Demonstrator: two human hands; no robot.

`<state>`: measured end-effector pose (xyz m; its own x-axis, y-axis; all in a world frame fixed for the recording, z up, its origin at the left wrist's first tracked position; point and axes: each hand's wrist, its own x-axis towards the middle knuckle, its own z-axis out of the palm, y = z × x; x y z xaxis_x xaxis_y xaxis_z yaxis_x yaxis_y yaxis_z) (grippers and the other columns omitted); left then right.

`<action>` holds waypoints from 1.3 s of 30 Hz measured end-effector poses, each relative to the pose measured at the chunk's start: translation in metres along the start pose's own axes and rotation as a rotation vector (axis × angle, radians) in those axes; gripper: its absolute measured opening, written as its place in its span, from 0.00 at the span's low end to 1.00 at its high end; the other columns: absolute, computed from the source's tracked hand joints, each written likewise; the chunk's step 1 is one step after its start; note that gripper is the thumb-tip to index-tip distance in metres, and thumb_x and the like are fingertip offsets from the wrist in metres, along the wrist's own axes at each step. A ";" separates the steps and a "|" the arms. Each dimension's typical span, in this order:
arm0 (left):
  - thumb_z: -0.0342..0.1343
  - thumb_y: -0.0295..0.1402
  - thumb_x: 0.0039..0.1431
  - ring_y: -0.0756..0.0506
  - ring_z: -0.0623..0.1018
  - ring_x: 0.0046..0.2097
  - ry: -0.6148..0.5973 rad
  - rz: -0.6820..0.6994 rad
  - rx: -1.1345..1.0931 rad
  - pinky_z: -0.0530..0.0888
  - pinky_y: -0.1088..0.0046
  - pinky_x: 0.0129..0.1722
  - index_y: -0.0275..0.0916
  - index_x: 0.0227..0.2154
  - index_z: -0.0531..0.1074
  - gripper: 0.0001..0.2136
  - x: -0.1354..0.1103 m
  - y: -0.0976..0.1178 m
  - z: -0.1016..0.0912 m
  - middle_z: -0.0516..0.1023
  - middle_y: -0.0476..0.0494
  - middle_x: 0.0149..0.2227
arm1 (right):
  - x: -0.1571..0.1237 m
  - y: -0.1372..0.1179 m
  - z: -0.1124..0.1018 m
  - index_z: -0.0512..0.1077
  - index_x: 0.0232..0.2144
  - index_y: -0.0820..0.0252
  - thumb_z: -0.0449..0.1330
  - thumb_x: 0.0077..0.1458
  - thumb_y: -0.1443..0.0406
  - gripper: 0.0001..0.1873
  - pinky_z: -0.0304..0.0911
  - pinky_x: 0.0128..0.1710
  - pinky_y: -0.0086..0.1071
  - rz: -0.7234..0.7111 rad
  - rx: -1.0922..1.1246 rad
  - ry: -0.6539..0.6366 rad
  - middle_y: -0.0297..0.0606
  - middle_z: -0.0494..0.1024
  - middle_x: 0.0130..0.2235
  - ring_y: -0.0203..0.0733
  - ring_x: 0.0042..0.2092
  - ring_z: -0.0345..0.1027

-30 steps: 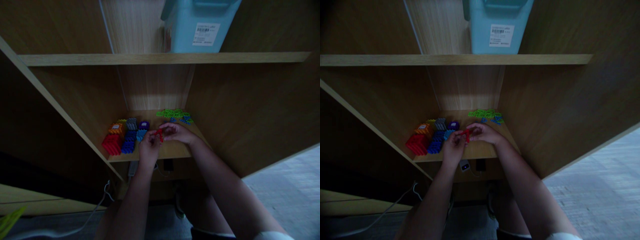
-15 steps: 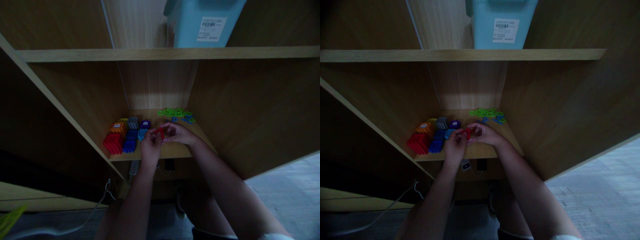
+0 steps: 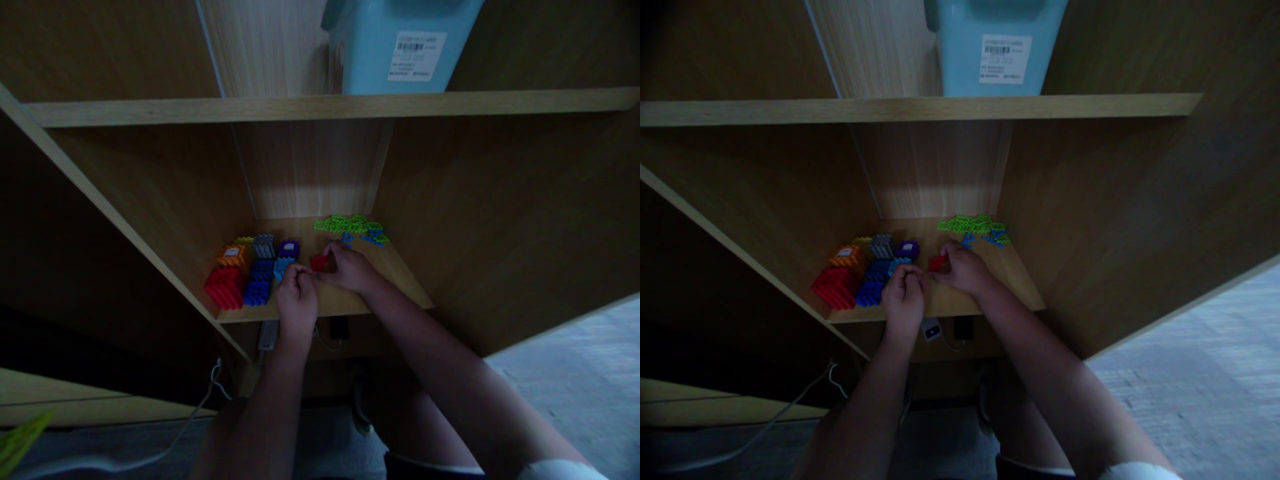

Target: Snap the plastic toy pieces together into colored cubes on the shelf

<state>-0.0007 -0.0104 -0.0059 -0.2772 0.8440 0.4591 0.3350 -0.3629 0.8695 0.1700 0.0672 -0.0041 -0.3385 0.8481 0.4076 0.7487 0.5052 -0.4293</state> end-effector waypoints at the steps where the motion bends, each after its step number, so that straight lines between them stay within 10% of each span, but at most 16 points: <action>1: 0.47 0.26 0.66 0.46 0.77 0.30 -0.004 0.002 0.005 0.70 0.71 0.34 0.44 0.33 0.73 0.11 0.001 0.000 -0.002 0.77 0.53 0.26 | 0.000 -0.001 -0.001 0.70 0.46 0.55 0.73 0.54 0.47 0.27 0.66 0.44 0.38 0.004 -0.023 -0.005 0.44 0.80 0.49 0.50 0.45 0.76; 39: 0.50 0.30 0.70 0.44 0.83 0.37 -0.305 0.046 0.588 0.68 0.71 0.37 0.43 0.36 0.80 0.12 0.005 0.007 -0.008 0.85 0.46 0.34 | 0.000 0.026 -0.001 0.71 0.59 0.52 0.70 0.55 0.62 0.29 0.68 0.62 0.50 -0.159 0.069 -0.068 0.45 0.79 0.60 0.55 0.61 0.75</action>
<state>-0.0067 -0.0121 0.0043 -0.0125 0.9381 0.3461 0.8002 -0.1981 0.5660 0.1900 0.0803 -0.0145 -0.4887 0.7645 0.4203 0.6427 0.6413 -0.4192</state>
